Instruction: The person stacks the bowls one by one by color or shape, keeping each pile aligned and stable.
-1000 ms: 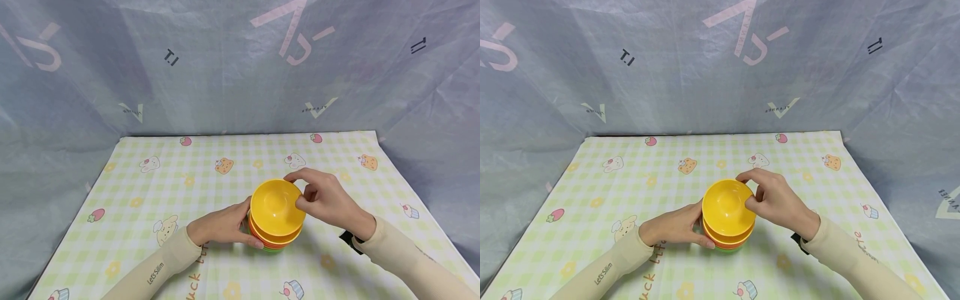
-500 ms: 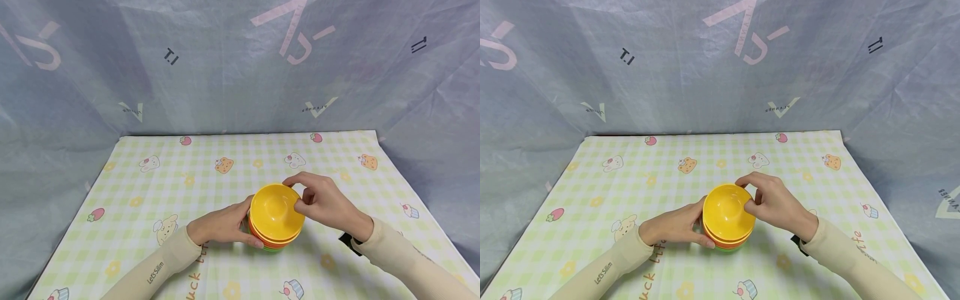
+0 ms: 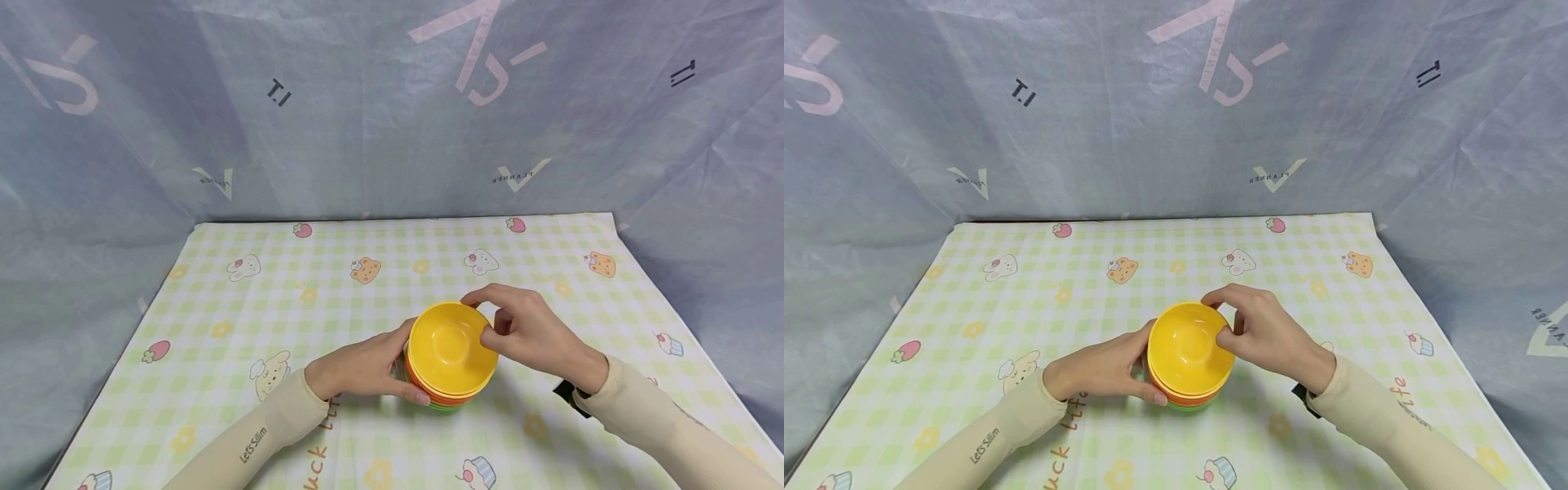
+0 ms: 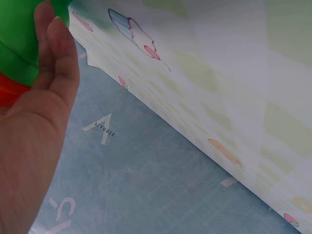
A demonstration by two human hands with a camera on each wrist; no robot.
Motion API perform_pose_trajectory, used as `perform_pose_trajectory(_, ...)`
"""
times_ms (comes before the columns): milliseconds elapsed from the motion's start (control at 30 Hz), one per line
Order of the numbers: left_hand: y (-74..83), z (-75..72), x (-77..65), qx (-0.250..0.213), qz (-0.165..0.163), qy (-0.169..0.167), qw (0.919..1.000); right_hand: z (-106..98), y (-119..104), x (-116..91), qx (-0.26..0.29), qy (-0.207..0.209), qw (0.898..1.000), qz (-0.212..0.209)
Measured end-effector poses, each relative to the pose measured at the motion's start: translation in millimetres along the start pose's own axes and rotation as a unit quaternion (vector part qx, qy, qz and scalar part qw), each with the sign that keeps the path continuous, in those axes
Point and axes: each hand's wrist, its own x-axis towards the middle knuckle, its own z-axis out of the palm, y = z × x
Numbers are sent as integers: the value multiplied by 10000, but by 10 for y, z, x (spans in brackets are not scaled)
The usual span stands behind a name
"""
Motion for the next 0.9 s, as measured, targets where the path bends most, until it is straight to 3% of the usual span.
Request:
perform_pose_trajectory(667,1,-5,-2,60,-100,6,9999,76,74,-14,172,-47,9994,310)
perform_pose_trajectory(900,-7,-5,0,119,-169,22,9998,81,93,-11,95,-62,9997,214)
